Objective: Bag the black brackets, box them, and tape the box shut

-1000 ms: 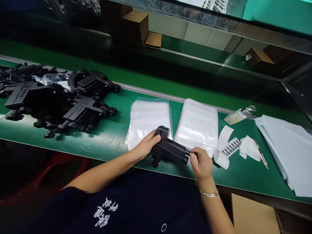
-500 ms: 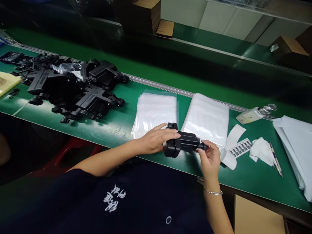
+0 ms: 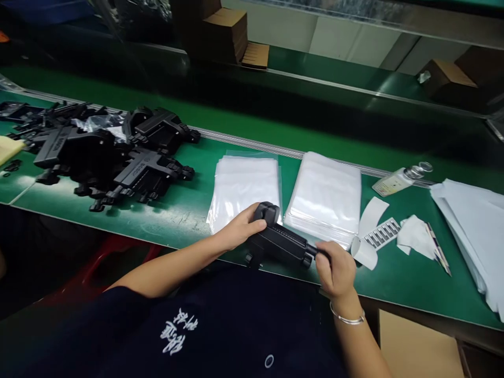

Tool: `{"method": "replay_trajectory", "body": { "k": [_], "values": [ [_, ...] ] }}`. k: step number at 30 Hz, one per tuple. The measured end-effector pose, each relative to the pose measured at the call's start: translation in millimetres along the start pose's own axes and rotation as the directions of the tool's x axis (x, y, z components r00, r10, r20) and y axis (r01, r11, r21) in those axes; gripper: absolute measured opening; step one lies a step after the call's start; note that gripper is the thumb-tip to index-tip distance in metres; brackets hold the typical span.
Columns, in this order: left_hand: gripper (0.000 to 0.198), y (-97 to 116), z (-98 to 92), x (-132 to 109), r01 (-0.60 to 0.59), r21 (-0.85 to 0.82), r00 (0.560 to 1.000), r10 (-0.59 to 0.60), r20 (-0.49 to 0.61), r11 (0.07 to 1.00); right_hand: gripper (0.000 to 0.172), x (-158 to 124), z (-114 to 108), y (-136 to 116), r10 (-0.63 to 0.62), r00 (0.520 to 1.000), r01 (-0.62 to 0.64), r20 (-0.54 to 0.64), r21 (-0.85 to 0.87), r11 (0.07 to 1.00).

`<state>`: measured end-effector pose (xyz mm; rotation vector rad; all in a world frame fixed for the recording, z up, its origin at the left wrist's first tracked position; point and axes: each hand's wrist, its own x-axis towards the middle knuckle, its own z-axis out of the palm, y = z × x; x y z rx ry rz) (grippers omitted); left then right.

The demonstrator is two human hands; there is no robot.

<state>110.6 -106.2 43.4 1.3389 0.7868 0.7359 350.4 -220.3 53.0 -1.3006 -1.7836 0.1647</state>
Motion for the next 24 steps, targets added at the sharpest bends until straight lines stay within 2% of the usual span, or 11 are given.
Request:
{"method": "replay_trajectory", "body": {
  "k": [1,2,3,5,7,8,10,13,16,19,24],
  "values": [
    [0.071,0,-2.6,-2,-0.057,0.081,0.998,0.058,-0.016,0.995,0.019,1,4,-1,0.204,0.979,-0.204,0.016,0.139,0.969],
    [0.073,1,-5.9,-4,-0.122,0.171,0.992,0.124,-0.004,0.978,0.02,3,8,0,0.409,0.909,-0.415,0.082,0.285,0.864],
    [0.073,2,-9.5,-7,-0.189,0.256,0.982,0.185,0.038,0.948,0.022,4,12,1,0.568,0.8,-0.591,0.192,0.409,0.695],
    [0.067,6,-15.8,-11,-0.314,0.367,0.948,0.269,0.168,0.876,0.028,6,20,5,0.678,0.581,-0.783,0.451,0.535,0.316],
    [0.061,8,-18.7,-13,-0.362,0.403,0.929,0.292,0.226,0.84,0.034,7,26,10,0.652,0.475,-0.822,0.591,0.563,0.088],
    [0.06,8,-18.8,-13,-0.333,0.404,0.942,0.28,0.186,0.852,0.038,6,28,11,0.645,0.468,-0.812,0.604,0.582,0.044],
    [0.062,4,-17.4,-11,-0.208,0.341,0.976,0.219,0.006,0.917,0.048,4,32,13,0.665,0.526,-0.757,0.53,0.648,0.082],
    [0.063,-3,-14.6,-4,-0.065,0.069,0.972,0.079,-0.219,0.995,0.048,-2,39,14,0.682,0.693,-0.621,0.235,0.674,0.399],
    [0.06,-9,-13.5,2,-0.03,-0.133,0.968,-0.004,-0.25,0.991,0.033,-4,50,11,0.584,0.808,-0.504,0.077,0.605,0.617],
    [0.056,-12,-13.3,4,-0.019,-0.145,0.972,-0.016,-0.235,0.989,0.021,-2,63,7,0.597,0.801,-0.471,0.047,0.664,0.581],
    [0.061,-15,-15.1,2,-0.147,0.0,0.965,0.144,-0.221,0.989,0.023,7,79,4,0.738,0.675,-0.496,0.003,0.742,0.451]
  ]
}}
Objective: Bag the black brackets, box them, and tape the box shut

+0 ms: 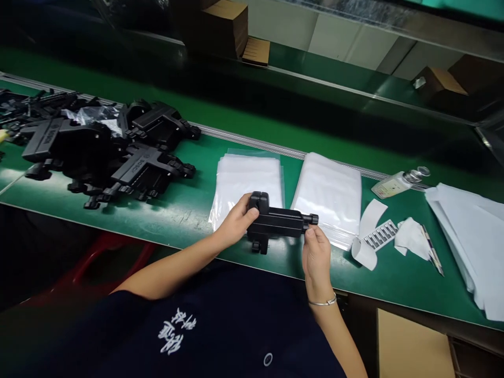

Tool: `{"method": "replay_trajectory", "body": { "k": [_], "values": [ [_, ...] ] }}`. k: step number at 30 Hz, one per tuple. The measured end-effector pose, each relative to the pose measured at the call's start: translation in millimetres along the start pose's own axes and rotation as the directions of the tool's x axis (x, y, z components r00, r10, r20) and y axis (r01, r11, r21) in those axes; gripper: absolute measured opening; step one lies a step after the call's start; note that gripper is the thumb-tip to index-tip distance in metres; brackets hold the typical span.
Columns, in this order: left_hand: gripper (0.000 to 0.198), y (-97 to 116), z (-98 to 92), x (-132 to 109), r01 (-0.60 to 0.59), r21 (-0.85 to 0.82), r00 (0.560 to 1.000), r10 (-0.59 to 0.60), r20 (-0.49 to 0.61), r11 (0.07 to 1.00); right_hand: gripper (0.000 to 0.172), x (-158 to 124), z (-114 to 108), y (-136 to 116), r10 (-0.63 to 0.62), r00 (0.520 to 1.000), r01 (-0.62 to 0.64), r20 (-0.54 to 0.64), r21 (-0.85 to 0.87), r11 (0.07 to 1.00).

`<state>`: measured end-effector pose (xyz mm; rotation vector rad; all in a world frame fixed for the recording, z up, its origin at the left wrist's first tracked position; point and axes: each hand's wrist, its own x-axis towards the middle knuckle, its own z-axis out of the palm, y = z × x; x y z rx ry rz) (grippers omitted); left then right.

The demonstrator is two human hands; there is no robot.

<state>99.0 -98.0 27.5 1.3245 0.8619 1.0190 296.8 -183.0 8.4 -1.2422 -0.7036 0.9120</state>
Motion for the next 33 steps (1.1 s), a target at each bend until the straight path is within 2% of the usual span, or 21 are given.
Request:
{"method": "replay_trajectory", "body": {
  "k": [3,7,9,11,14,17,22,24,26,28,30,32,33],
  "values": [
    [0.066,0,-2.1,1,-0.067,0.028,0.998,0.067,0.008,0.997,0.026,4,4,0,0.031,0.999,-0.031,-0.006,-0.004,1.0],
    [0.065,0,-2.2,-1,-0.022,0.0,0.999,0.022,-0.031,1.0,0.027,9,5,3,0.021,0.998,-0.025,0.067,0.047,0.999],
    [0.067,1,-1.3,-4,-0.049,0.026,0.999,0.049,-0.02,0.998,0.029,11,6,7,0.029,0.999,-0.031,0.04,0.063,0.998],
    [0.07,2,-1.0,-6,-0.08,0.068,0.997,0.081,-0.001,0.994,0.03,12,6,10,0.039,0.999,-0.039,0.0,0.004,0.999],
    [0.067,3,-2.3,-4,-0.045,0.046,0.999,0.046,-0.018,0.998,0.034,10,7,10,0.011,0.999,-0.008,0.033,-0.091,0.996],
    [0.064,3,-3.7,-4,-0.001,-0.023,0.999,0.0,-0.046,1.0,0.033,9,8,8,-0.017,0.995,0.024,0.094,-0.068,0.997],
    [0.072,5,-0.6,-13,-0.061,0.044,0.998,0.061,-0.004,0.997,0.036,14,7,12,0.024,0.999,-0.029,-0.047,-0.097,0.995],
    [0.069,5,0.1,-9,-0.035,-0.025,0.998,0.034,-0.058,0.999,0.042,13,7,10,0.02,1.0,-0.021,-0.006,-0.172,0.985],
    [0.062,5,-0.7,1,0.05,-0.209,0.984,-0.084,-0.157,0.977,0.048,7,8,6,-0.04,0.994,0.065,0.106,-0.246,0.967],
    [0.052,6,-2.3,14,0.148,-0.444,0.932,-0.275,-0.237,0.884,0.052,-4,11,2,-0.144,0.956,0.224,0.254,-0.322,0.92],
    [0.042,8,-3.2,25,0.208,-0.623,0.857,-0.448,-0.256,0.754,0.045,-16,15,1,-0.236,0.874,0.414,0.426,-0.397,0.819],
    [0.035,11,-2.3,31,0.239,-0.719,0.805,-0.547,-0.229,0.653,0.032,-26,18,2,-0.288,0.78,0.566,0.556,-0.431,0.703],
    [0.034,12,-1.1,32,0.253,-0.742,0.792,-0.574,-0.21,0.62,0.028,-30,20,2,-0.304,0.75,0.608,0.588,-0.432,0.666]
  ]
}}
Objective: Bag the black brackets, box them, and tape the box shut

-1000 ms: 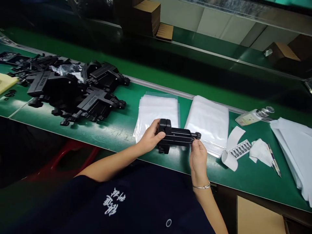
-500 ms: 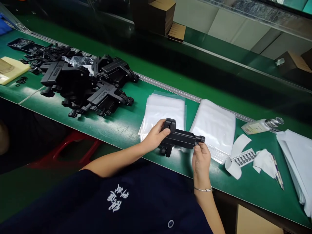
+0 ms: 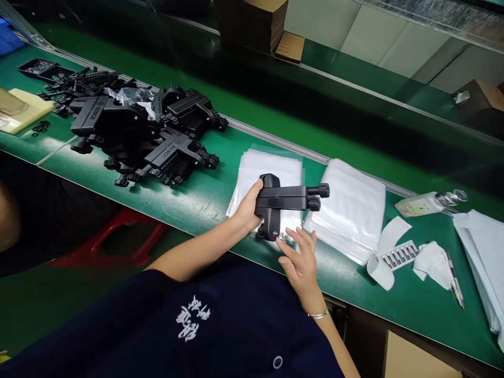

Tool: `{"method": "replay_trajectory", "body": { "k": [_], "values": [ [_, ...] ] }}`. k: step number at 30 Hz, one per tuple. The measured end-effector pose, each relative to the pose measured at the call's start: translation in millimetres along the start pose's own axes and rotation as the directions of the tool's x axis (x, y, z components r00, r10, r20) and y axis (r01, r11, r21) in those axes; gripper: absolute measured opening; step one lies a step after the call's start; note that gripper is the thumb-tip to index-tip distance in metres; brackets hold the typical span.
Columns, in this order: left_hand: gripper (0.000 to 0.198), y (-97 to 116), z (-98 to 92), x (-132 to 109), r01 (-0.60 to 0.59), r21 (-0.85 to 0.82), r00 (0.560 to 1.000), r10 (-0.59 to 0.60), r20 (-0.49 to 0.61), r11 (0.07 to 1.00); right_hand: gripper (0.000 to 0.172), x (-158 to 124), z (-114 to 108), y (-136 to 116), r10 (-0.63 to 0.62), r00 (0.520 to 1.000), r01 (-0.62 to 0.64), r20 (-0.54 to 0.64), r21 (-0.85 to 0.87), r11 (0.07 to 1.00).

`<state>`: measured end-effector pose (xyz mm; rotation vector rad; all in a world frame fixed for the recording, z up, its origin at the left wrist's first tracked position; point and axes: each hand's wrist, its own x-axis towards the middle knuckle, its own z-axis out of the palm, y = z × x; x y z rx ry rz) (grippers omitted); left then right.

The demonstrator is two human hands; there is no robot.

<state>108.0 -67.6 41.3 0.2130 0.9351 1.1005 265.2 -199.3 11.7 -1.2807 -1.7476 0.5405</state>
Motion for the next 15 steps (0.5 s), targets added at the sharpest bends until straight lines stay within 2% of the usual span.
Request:
{"method": "replay_trajectory", "body": {
  "k": [2,4,5,7,9,12,13,14,15],
  "values": [
    [0.035,-3,2.4,-2,0.027,-0.012,1.0,-0.027,-0.004,1.0,0.028,0,0,-4,0.009,1.0,-0.009,-0.028,0.025,1.0],
    [0.038,-8,2.9,-6,-0.018,0.04,0.999,0.017,0.03,0.999,0.04,4,-3,-7,0.147,0.98,-0.115,-0.136,0.22,0.969],
    [0.042,-12,2.6,-10,-0.068,0.093,0.995,0.061,0.077,0.993,0.048,7,-5,-8,0.249,0.954,-0.173,-0.167,0.372,0.912],
    [0.052,-17,2.1,-17,-0.194,0.227,0.961,0.139,0.239,0.954,0.055,15,-11,-6,0.453,0.882,-0.27,-0.13,0.647,0.713],
    [0.064,-18,1.9,-26,-0.313,0.338,0.88,0.137,0.455,0.887,0.047,21,-14,0,0.594,0.804,-0.345,-0.04,0.781,0.52],
    [0.082,-14,2.4,-36,-0.421,0.44,0.696,-0.029,0.717,0.793,0.038,25,-15,11,0.727,0.686,-0.373,-0.028,0.844,0.385],
    [0.086,-12,3.1,-38,-0.457,0.472,0.646,-0.083,0.758,0.754,0.04,24,-15,14,0.742,0.67,-0.376,-0.02,0.853,0.362],
    [0.089,-11,4.3,-39,-0.495,0.503,0.618,-0.12,0.777,0.709,0.043,23,-14,17,0.745,0.667,-0.39,0.001,0.853,0.348],
    [0.09,-10,6.1,-39,-0.528,0.532,0.613,-0.136,0.778,0.662,0.046,21,-13,18,0.74,0.672,-0.415,0.029,0.843,0.343]
  ]
}}
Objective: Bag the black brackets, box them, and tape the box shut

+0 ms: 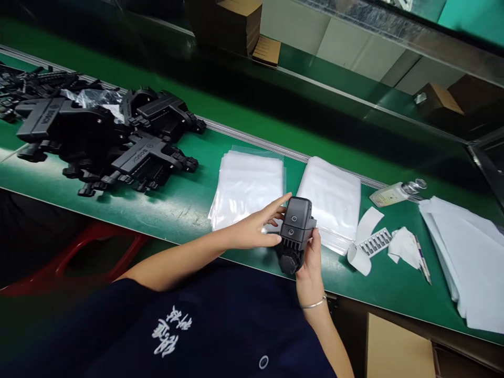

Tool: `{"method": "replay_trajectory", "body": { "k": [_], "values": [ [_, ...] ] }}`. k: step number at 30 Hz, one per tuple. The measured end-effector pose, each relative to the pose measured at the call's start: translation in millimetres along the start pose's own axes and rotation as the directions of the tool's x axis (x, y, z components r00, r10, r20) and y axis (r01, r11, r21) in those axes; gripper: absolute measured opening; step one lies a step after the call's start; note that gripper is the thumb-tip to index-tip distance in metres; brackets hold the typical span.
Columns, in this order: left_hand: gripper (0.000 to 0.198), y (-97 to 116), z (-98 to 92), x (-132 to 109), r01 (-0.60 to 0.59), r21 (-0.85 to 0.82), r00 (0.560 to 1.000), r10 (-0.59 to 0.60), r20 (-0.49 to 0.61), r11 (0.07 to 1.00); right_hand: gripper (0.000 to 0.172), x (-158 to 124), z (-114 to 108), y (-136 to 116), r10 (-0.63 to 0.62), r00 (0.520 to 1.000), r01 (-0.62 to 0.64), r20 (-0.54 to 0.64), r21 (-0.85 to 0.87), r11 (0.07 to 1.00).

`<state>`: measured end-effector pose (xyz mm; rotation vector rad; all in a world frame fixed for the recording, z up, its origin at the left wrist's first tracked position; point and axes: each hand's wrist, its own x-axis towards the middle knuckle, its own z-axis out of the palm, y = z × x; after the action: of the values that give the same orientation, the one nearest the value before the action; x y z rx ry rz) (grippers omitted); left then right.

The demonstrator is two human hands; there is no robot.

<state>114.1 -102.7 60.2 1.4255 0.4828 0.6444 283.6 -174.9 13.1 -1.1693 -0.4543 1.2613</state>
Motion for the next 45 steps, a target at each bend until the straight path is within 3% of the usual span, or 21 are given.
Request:
{"method": "replay_trajectory", "body": {
  "k": [2,6,9,11,15,18,21,23,25,28,32,35,40,42,45],
  "values": [
    [0.083,2,0.3,6,0.023,0.074,0.998,-0.019,-0.054,0.997,0.05,-3,-1,4,0.036,0.998,-0.033,0.048,-0.066,0.997],
    [0.041,7,1.6,23,0.087,0.08,0.982,-0.072,-0.176,0.993,0.051,-13,-2,14,0.05,0.997,-0.039,0.051,-0.192,0.981],
    [0.041,12,0.4,28,0.102,0.113,0.981,-0.082,-0.174,0.988,0.052,-15,-3,19,0.046,0.998,-0.037,0.045,-0.193,0.981],
    [0.045,16,-2.1,23,0.076,0.161,0.991,-0.056,-0.123,0.984,0.051,-14,-7,19,0.035,0.998,-0.029,0.055,-0.109,0.994],
    [0.082,22,-10.2,2,-0.093,0.347,0.993,0.064,0.095,0.933,0.052,-14,-22,7,-0.064,0.994,0.06,0.085,0.051,0.997],
    [0.068,21,-15.3,-10,-0.21,0.351,0.971,0.15,0.188,0.913,0.065,-16,-30,-6,-0.076,0.987,0.076,0.142,0.006,0.997],
    [0.068,14,-16.1,-13,-0.098,0.207,0.993,0.08,0.091,0.973,0.08,-17,-28,-17,-0.075,0.983,0.079,0.17,-0.016,0.997],
    [0.078,5,-14.7,-12,0.033,-0.027,0.999,-0.033,-0.025,0.999,0.084,-16,-24,-22,-0.079,0.981,0.082,0.178,-0.008,0.997],
    [0.08,-6,-13.4,-10,0.128,-0.309,0.984,-0.16,-0.082,0.943,0.074,-13,-20,-25,-0.083,0.983,0.089,0.166,-0.029,0.996],
    [0.065,-18,-13.3,-10,0.237,-0.576,0.95,-0.311,-0.03,0.782,0.054,-11,-16,-28,-0.105,0.988,0.117,0.111,-0.105,0.988],
    [0.056,-26,-17.7,-11,0.259,-0.665,0.94,-0.341,0.007,0.7,0.05,-12,-10,-29,-0.126,0.987,0.143,0.104,-0.17,0.975],
    [0.05,-32,-22.1,-5,0.343,-0.7,0.894,-0.447,0.038,0.627,0.048,-19,0,-29,-0.215,0.967,0.245,0.138,-0.264,0.933],
    [0.043,-43,-21.7,7,0.443,-0.79,0.76,-0.644,0.081,0.423,0.046,-35,26,-29,-0.329,0.895,0.446,0.301,-0.578,0.683],
    [0.044,-43,-19.2,9,0.446,-0.804,0.756,-0.647,0.103,0.393,0.044,-40,35,-30,-0.345,0.864,0.504,0.367,-0.624,0.597],
    [0.042,-40,-16.4,11,0.427,-0.817,0.759,-0.645,0.091,0.387,0.042,-43,41,-31,-0.361,0.836,0.549,0.413,-0.63,0.549]
  ]
}}
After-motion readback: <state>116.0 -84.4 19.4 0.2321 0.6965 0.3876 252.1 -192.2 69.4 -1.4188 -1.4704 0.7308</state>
